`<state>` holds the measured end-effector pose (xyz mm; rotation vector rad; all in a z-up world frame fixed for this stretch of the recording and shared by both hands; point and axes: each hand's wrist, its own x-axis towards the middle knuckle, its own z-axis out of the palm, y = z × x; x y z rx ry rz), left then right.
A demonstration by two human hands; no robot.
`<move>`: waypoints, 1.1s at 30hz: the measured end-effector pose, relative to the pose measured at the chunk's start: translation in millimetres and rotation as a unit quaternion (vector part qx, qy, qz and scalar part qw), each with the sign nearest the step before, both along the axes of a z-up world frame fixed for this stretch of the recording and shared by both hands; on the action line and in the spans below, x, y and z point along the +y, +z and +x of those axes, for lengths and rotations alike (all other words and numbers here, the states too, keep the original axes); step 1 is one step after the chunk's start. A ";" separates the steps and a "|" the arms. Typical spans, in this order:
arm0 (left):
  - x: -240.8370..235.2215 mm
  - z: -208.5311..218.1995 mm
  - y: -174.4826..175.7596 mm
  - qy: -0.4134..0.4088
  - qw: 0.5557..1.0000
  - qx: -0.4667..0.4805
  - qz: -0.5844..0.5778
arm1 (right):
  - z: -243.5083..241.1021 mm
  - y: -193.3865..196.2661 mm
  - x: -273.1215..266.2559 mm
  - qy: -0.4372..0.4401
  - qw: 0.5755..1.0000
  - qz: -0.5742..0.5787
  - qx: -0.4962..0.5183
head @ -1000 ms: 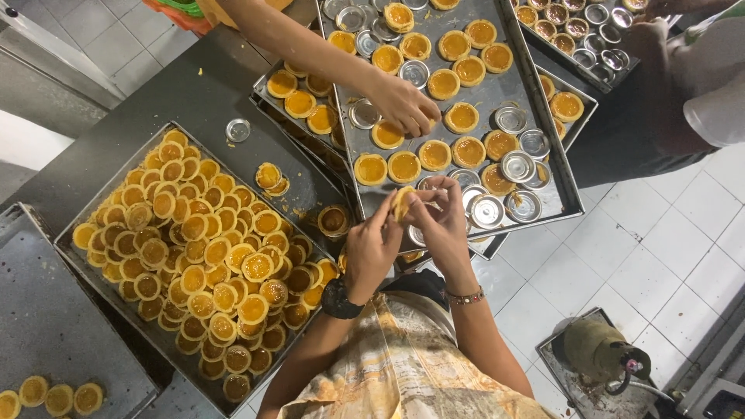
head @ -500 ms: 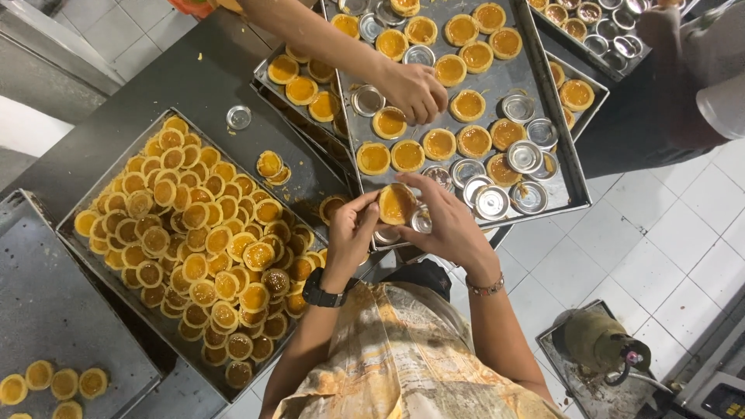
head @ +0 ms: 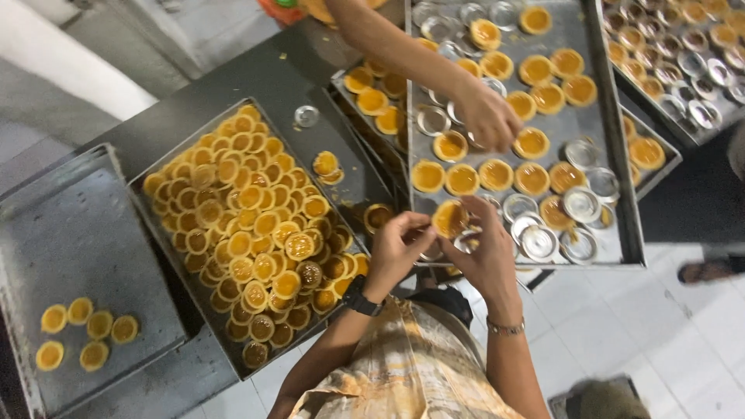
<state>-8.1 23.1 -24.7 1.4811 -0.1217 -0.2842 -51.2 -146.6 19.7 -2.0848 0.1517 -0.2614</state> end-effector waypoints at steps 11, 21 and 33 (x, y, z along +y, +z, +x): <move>5.0 9.6 -3.7 -0.068 0.998 -0.007 0.006 | 1.1 9.3 -9.5 0.039 0.995 0.013 0.088; -6.8 9.0 -13.2 -0.025 0.999 -0.021 0.015 | 4.1 -1.0 0.7 -0.007 0.997 -0.007 0.070; -12.7 11.2 1.7 -0.006 0.995 -0.049 0.081 | 3.8 -5.2 -5.0 0.026 0.991 -0.113 0.067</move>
